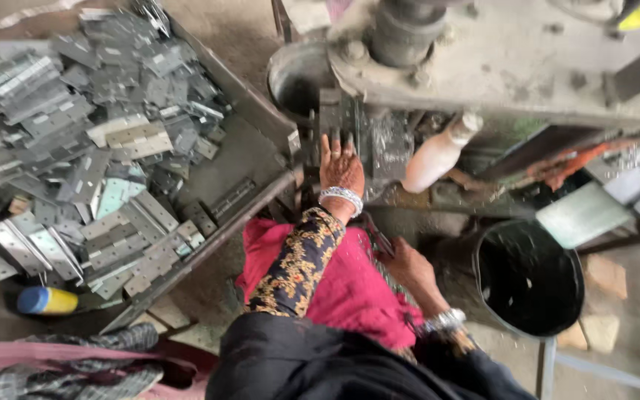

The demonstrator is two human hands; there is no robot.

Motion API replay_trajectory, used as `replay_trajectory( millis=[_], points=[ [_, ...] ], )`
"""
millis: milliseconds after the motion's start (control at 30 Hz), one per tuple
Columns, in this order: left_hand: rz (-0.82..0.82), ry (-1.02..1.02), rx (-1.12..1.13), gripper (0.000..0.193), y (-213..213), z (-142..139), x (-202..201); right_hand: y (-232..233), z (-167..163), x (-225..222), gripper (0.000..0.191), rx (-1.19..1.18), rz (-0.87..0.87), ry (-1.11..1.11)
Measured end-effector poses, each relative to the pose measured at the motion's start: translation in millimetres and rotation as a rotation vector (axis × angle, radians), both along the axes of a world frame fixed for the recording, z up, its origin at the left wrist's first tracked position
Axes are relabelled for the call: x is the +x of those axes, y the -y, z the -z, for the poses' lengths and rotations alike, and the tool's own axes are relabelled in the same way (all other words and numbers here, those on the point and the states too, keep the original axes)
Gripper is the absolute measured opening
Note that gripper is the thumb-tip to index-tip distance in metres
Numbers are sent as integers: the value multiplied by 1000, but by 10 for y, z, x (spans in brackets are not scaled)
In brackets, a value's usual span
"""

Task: The person repeatedly picks up metal hinge pieces from a bin, places them under a press machine, and activates the press to shape or punch the parts. The person handles the pieces one at a time and returns them to the bin after processing.

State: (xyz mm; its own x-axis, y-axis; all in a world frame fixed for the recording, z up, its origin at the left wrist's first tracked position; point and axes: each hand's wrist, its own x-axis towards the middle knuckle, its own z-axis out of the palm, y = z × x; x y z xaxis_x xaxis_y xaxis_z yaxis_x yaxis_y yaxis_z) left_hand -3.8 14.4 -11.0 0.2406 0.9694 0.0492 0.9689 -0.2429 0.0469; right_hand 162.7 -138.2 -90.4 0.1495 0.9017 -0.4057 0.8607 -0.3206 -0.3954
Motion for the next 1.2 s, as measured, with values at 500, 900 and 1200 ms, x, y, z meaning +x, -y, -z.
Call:
replay_trajectory(
  millis=[500, 900, 1200],
  points=[
    [-53, 27, -6, 44, -210, -109, 25, -109, 0, 113, 52, 191, -58, 8],
    [-99, -32, -40, 52, -294, -271, 61, -72, -36, 69, 51, 246, -85, 41],
    [-64, -4, -11, 47, -301, -337, 33, 219, 71, -98, 43, 165, 1, 11]
  ],
)
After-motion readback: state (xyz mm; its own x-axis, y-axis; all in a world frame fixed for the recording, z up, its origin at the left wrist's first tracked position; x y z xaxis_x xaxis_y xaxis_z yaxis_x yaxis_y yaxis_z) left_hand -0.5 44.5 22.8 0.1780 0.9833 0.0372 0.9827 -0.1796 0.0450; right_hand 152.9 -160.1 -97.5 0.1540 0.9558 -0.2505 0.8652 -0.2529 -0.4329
